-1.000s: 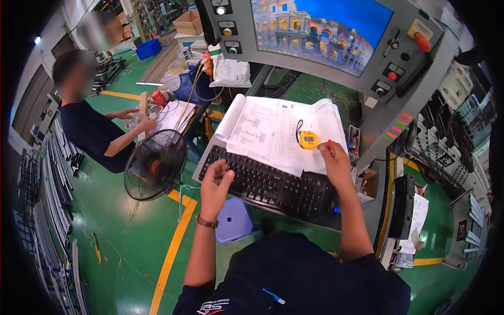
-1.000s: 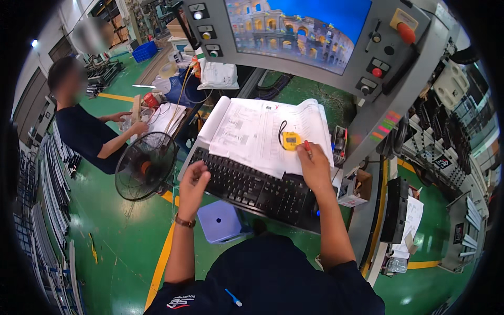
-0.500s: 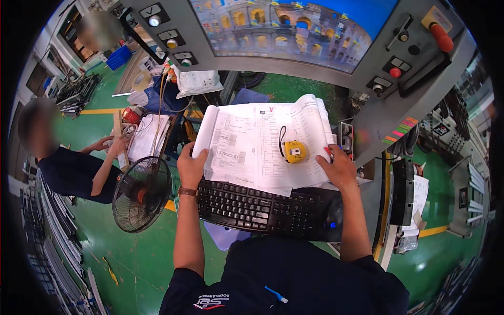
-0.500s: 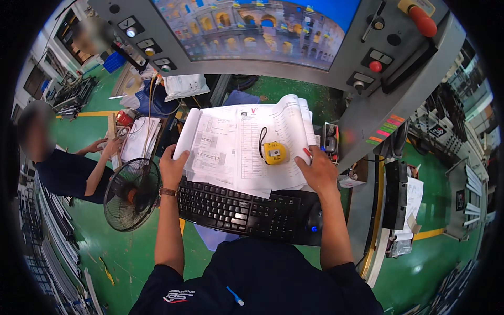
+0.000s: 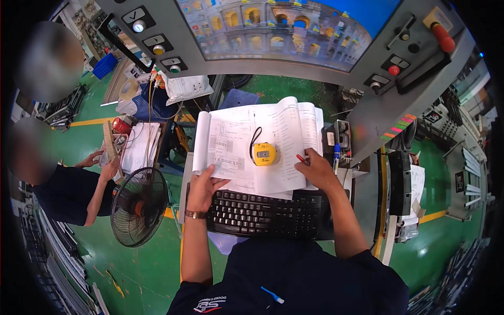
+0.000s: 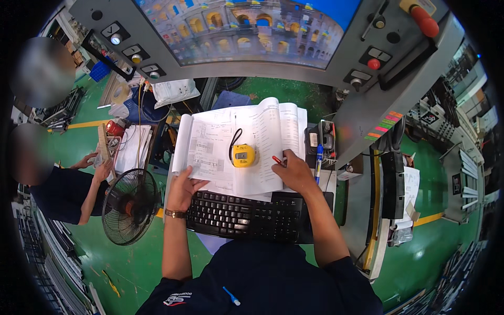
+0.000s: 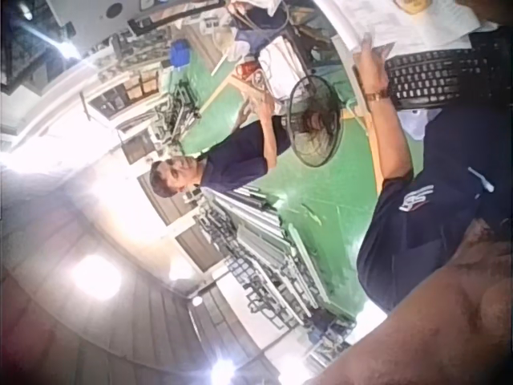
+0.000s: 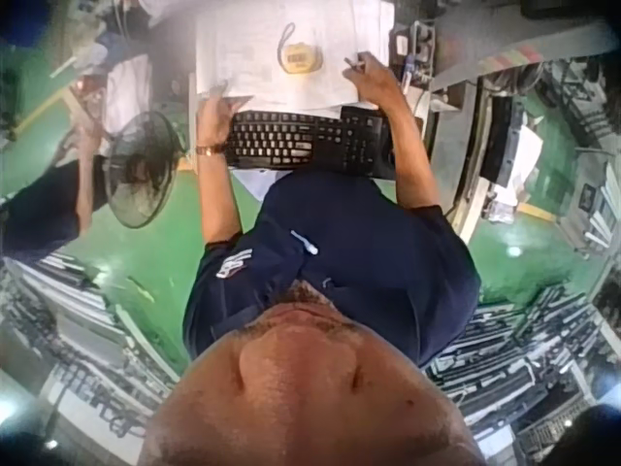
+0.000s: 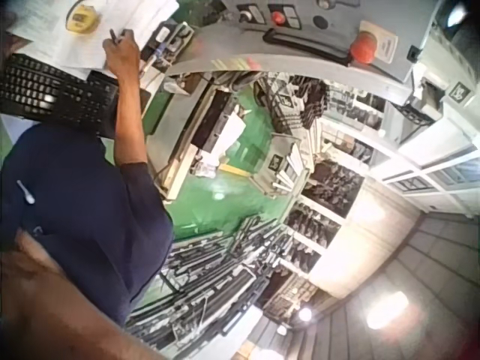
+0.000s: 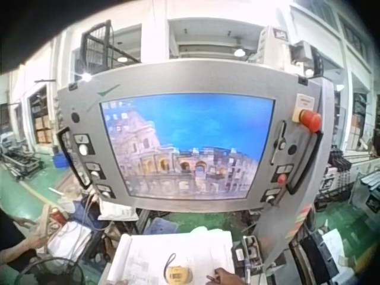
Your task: Marking metal profiles with a pen and then consulting a technical manual at a workstation.
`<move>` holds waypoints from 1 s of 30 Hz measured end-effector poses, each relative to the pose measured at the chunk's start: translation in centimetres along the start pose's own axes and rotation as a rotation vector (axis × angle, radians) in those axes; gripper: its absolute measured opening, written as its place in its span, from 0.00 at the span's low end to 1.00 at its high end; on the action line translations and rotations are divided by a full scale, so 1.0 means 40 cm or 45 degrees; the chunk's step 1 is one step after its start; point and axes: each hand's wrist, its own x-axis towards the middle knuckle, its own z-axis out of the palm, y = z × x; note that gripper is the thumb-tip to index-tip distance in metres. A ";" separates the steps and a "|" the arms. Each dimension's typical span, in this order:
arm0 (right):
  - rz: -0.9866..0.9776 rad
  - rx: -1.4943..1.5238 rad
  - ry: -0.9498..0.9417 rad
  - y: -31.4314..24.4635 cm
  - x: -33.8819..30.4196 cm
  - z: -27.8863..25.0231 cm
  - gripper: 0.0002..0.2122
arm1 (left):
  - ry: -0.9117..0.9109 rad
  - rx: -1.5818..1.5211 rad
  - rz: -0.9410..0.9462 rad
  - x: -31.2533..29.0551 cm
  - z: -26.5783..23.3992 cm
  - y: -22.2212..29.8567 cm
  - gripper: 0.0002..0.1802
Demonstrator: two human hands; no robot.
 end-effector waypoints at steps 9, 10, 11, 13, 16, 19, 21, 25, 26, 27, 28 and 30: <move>0.017 -0.200 0.223 -0.020 -0.055 -0.010 0.38 | -0.085 0.695 0.371 -0.020 0.186 -0.169 0.36; 0.032 -0.241 0.220 -0.032 -0.060 -0.013 0.38 | -0.037 0.831 0.480 -0.030 0.203 -0.167 0.40; -0.155 -0.178 0.330 -0.025 -0.059 -0.002 0.38 | 0.000 0.970 0.585 -0.034 0.216 -0.165 0.44; -0.305 -0.155 0.347 -0.046 -0.052 0.001 0.39 | -0.010 1.082 0.689 -0.044 0.224 -0.159 0.45; -0.323 0.102 -0.076 -0.079 -0.009 0.047 0.41 | -0.037 1.272 0.821 -0.056 0.227 -0.166 0.47; -0.429 -0.091 -0.137 -0.139 -0.004 0.120 0.44 | -0.132 1.296 0.848 -0.050 0.208 -0.152 0.44; -0.373 -0.178 -0.124 -0.145 0.004 0.150 0.44 | -0.308 1.210 0.835 -0.034 0.176 -0.125 0.39; -0.203 -0.216 0.121 -0.143 0.009 0.191 0.38 | -0.065 1.150 0.906 0.050 0.049 -0.048 0.27; -0.115 -0.226 0.165 -0.145 0.004 0.190 0.36 | 0.211 1.314 1.073 0.080 0.032 -0.016 0.25; -0.114 -0.220 0.168 -0.148 0.003 0.192 0.36 | 0.509 1.471 1.233 0.102 0.012 0.017 0.24; -0.079 -0.204 0.165 -0.155 0.001 0.190 0.35 | 0.502 1.472 1.240 0.125 -0.021 0.033 0.24; -0.061 -0.185 0.160 -0.158 0.003 0.192 0.34 | 0.617 1.676 0.761 0.173 -0.085 0.042 0.25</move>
